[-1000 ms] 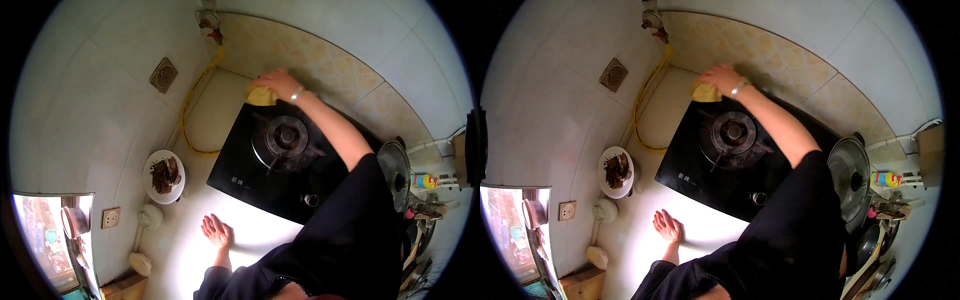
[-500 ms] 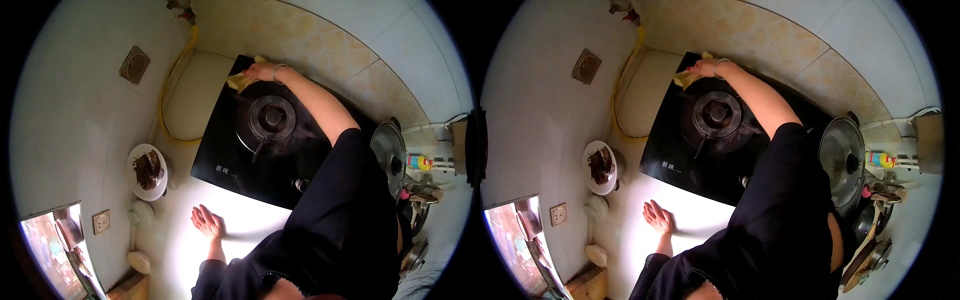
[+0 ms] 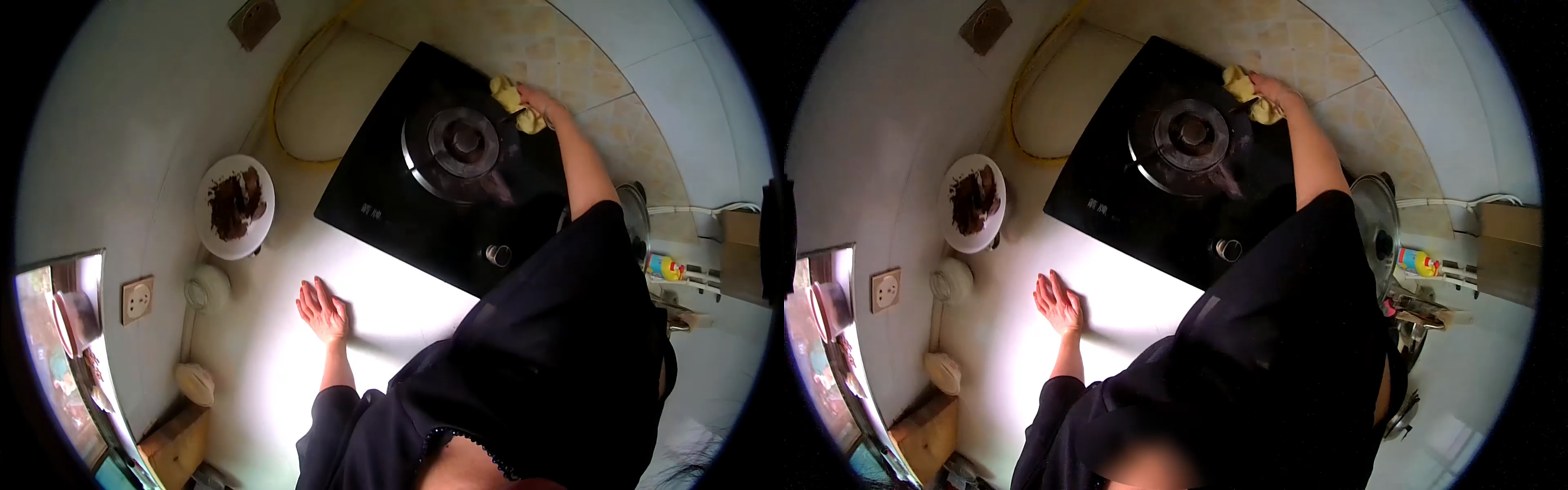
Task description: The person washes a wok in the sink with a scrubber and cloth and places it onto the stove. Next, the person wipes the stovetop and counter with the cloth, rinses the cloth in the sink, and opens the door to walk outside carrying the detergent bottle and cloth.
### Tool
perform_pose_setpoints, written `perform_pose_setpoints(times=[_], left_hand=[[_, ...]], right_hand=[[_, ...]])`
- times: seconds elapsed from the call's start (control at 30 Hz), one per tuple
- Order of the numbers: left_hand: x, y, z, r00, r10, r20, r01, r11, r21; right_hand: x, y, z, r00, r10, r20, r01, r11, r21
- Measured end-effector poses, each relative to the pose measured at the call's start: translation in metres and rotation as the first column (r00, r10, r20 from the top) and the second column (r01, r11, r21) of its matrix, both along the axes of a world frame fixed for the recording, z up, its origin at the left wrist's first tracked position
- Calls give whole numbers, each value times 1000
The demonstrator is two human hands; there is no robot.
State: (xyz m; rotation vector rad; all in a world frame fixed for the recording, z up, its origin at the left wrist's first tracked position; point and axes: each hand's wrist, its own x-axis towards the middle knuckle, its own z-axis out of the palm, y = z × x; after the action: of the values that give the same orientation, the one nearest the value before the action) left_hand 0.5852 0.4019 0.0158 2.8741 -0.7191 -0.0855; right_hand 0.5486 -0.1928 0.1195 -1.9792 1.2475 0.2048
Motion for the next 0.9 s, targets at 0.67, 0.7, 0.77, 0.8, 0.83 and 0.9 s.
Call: perform_pose_setpoints(times=[0.67,0.7,0.77,0.8,0.83,0.9], left_hand=[[-6,4,-6,996,33,88,-28,998,-55],[-4,2,-7,996,29,89,-23,998,-64],[-7,3,-4,995,36,90,-30,998,-59],[-5,2,-4,995,36,94,-30,997,-66],[-5,0,-4,995,34,90,-29,998,-60],[-7,2,-1,996,27,81,-23,999,-46]], right_hand=[[-141,157,-25,959,252,132,-235,963,-130],[-142,180,-14,959,267,95,-247,952,-182],[-146,192,-6,969,247,20,-241,957,-161],[-149,198,-3,960,278,24,-269,945,-186],[-151,198,-4,961,275,-24,-273,934,-229],[-139,220,15,969,144,-199,-195,944,-264]])
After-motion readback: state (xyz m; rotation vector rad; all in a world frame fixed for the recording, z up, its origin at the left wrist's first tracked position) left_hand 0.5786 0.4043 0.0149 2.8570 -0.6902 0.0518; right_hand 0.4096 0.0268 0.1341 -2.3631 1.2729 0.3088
